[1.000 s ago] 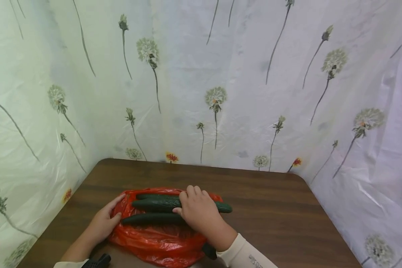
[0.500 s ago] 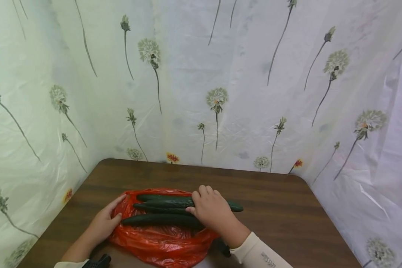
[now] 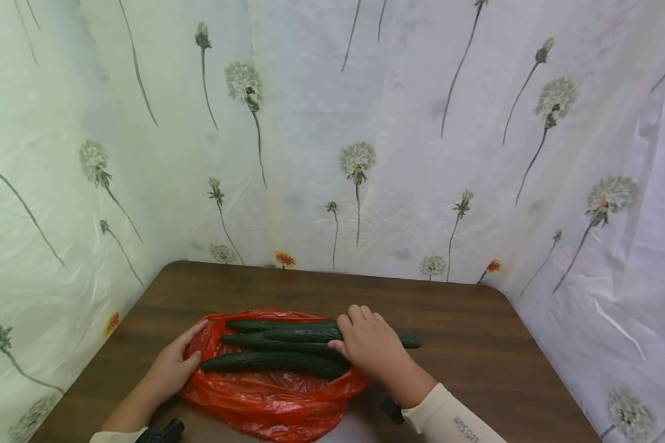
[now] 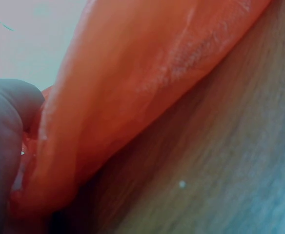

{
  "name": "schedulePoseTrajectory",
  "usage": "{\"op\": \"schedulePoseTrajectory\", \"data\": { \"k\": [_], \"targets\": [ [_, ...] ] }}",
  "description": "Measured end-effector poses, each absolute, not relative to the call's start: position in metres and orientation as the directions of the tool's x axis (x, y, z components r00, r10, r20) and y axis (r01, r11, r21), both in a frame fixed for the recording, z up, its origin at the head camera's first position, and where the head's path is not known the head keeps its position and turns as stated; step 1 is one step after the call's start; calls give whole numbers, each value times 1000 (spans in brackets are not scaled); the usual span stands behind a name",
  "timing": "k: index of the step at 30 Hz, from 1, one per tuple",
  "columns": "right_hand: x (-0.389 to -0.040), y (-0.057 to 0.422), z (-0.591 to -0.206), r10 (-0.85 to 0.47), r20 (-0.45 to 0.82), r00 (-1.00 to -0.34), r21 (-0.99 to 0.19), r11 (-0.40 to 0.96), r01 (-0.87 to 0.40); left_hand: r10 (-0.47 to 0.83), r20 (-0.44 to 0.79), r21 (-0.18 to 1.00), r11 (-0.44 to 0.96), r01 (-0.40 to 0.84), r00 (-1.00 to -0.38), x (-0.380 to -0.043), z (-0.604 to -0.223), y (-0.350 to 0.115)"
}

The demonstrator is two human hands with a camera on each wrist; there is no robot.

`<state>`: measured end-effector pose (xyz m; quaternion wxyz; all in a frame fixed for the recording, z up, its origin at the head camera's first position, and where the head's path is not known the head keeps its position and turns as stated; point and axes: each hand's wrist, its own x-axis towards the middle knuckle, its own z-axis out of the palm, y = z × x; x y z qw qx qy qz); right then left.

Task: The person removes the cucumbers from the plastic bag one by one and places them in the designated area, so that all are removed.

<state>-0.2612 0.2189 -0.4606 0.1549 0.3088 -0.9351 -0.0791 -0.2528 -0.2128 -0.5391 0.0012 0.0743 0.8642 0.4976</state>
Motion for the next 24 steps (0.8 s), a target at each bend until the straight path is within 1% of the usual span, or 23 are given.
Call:
{"op": "schedulePoseTrajectory", "data": {
  "k": [4, 12, 19, 24],
  "targets": [
    [-262, 226, -461, -596, 228, -770, 213, 802, -558, 126, 65, 854, 506, 120, -990, -252, -539, -214],
    [-263, 245, -463, -595, 209, -776, 204, 803, -560, 134, 73, 866, 483, 130, -988, -254, -541, -213],
    [-262, 265, -465, -577, 230, -784, 214, 816, -537, 130, 71, 872, 473, 125, -989, -254, -541, -213],
    [-259, 279, -463, -565, 257, -784, 199, 825, -529, 125, 64, 870, 479, 117, -990, -254, -541, -213]
  ]
}}
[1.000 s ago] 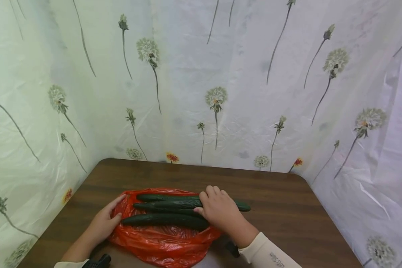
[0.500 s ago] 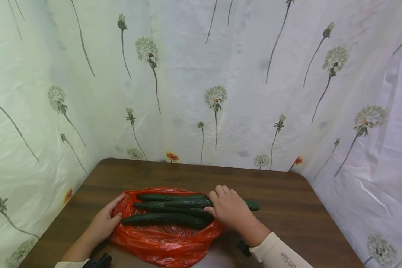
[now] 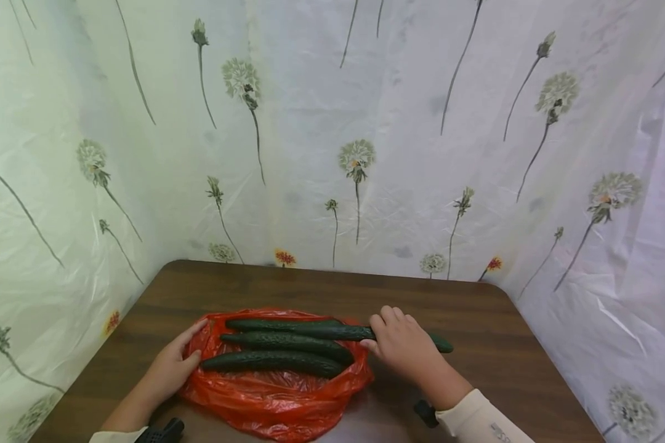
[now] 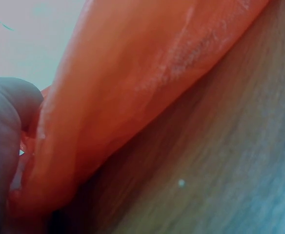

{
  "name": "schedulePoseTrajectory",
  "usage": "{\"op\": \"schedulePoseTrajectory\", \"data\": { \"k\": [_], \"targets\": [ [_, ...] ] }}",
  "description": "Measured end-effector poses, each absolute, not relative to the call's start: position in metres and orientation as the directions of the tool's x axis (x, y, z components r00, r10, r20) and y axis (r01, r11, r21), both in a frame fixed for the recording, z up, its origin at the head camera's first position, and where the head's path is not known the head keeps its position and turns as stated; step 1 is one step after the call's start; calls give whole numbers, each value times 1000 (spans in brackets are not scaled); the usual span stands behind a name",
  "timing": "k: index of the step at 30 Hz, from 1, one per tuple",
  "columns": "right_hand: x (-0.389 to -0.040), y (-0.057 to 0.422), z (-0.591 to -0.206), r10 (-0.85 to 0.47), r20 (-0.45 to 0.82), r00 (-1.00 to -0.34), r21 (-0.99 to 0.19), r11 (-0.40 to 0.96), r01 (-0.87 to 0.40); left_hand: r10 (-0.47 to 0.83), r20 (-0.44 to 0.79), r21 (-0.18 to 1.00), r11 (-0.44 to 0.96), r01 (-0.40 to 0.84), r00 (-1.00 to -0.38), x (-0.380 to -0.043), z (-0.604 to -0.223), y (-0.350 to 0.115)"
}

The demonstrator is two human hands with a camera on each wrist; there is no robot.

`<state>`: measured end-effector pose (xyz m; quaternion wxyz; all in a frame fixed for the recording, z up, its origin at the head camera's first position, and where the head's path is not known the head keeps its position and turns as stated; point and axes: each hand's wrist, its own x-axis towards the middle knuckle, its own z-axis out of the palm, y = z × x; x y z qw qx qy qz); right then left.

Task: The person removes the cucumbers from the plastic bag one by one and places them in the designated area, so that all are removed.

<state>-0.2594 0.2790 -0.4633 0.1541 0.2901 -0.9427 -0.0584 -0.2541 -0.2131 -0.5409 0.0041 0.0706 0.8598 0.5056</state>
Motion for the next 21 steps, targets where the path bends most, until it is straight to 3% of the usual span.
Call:
{"op": "schedulePoseTrajectory", "data": {
  "k": [21],
  "targets": [
    [-252, 348, -486, -545, 274, -793, 208, 838, -504, 141, 35, 868, 487, 100, -989, -253, -536, -214]
  ]
}}
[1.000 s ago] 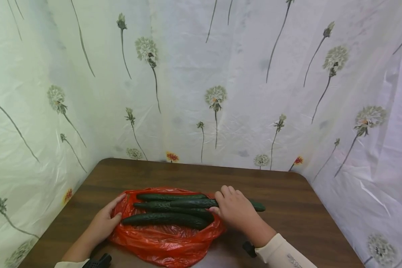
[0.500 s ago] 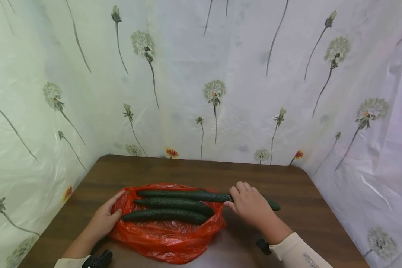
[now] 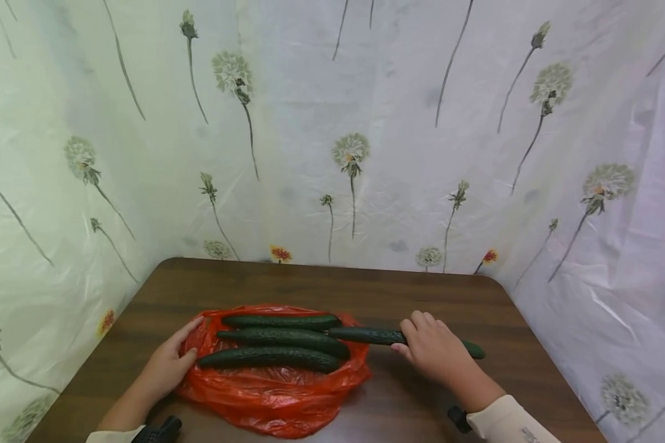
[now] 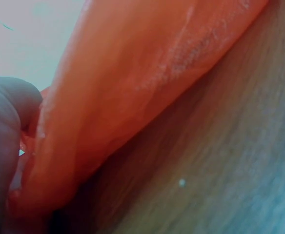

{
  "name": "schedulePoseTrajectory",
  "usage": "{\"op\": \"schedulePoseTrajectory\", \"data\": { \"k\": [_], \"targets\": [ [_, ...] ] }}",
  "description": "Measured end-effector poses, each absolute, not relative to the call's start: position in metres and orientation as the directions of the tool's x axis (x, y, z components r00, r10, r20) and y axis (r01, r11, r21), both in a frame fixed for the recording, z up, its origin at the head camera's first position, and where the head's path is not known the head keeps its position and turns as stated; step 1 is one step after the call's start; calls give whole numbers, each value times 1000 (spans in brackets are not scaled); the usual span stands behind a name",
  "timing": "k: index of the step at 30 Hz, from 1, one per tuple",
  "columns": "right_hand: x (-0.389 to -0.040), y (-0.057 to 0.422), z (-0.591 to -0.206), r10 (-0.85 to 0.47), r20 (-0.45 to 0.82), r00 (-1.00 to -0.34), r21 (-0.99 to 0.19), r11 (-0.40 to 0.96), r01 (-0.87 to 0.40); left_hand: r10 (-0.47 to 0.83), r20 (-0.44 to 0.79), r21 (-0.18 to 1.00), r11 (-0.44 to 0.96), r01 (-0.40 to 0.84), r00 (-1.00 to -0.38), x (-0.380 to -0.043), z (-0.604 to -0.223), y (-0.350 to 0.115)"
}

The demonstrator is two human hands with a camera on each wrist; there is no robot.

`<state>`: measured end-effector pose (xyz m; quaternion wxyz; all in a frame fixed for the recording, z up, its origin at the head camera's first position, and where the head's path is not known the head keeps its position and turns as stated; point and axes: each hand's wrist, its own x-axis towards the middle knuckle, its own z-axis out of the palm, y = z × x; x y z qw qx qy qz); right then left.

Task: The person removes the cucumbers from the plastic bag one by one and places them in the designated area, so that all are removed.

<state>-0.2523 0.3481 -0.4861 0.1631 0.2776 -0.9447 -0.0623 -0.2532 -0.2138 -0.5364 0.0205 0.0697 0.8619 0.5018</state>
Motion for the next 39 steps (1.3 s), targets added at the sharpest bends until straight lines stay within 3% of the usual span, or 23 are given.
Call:
{"op": "schedulePoseTrajectory", "data": {
  "k": [26, 39],
  "targets": [
    [-261, 409, -515, -499, 297, -814, 218, 865, -451, 153, 31, 866, 489, 103, -988, -252, -539, -216],
    [-276, 427, -517, -478, 232, -847, 200, 876, -439, 148, 24, 854, 511, 97, -989, -256, -539, -215]
  ]
}}
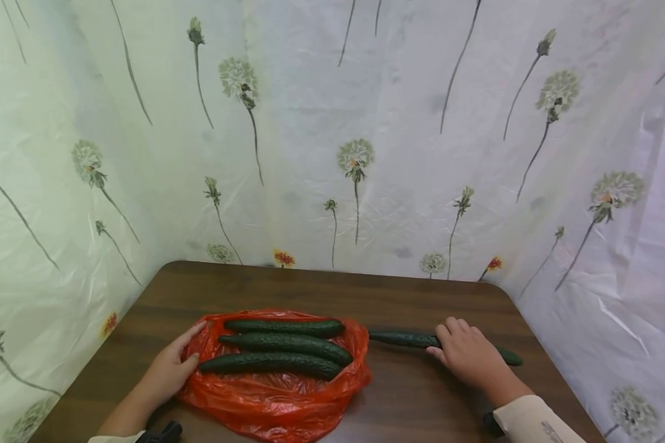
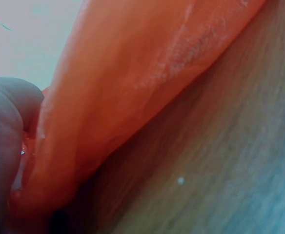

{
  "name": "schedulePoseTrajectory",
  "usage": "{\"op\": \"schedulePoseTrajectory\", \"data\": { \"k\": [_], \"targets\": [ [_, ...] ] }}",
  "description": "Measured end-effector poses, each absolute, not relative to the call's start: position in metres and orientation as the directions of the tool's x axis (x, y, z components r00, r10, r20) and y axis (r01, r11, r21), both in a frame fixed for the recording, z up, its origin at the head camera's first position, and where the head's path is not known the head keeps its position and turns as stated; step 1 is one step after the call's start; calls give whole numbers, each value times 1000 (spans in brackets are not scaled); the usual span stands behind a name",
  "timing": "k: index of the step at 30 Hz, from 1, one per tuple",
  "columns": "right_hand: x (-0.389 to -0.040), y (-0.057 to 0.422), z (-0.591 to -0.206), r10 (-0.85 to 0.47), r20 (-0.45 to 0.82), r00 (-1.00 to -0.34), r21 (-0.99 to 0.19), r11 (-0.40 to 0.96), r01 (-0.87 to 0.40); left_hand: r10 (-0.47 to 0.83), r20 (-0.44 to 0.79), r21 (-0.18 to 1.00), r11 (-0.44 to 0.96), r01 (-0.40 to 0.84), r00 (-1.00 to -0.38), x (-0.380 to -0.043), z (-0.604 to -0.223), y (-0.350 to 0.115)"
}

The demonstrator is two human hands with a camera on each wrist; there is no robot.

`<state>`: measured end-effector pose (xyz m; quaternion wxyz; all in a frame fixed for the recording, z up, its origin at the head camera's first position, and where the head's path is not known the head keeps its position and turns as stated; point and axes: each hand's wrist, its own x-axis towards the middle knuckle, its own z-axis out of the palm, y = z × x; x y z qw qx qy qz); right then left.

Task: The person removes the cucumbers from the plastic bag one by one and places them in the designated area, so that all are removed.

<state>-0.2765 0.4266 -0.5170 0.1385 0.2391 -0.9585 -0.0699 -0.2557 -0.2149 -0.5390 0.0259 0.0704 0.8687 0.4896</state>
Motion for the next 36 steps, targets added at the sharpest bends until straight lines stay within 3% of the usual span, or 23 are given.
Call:
{"op": "schedulePoseTrajectory", "data": {
  "k": [18, 29, 36],
  "targets": [
    [-276, 429, -520, -384, 23, -923, 77, 921, -381, 155, 17, 854, 511, 95, -988, -255, -540, -214],
    [-281, 429, -520, -436, 67, -898, 187, 889, -418, 152, 30, 847, 520, 106, -988, -256, -542, -216],
    [-280, 428, -520, -418, 89, -904, 175, 900, -399, 148, 44, 842, 527, 116, -988, -255, -540, -215]
  ]
}}
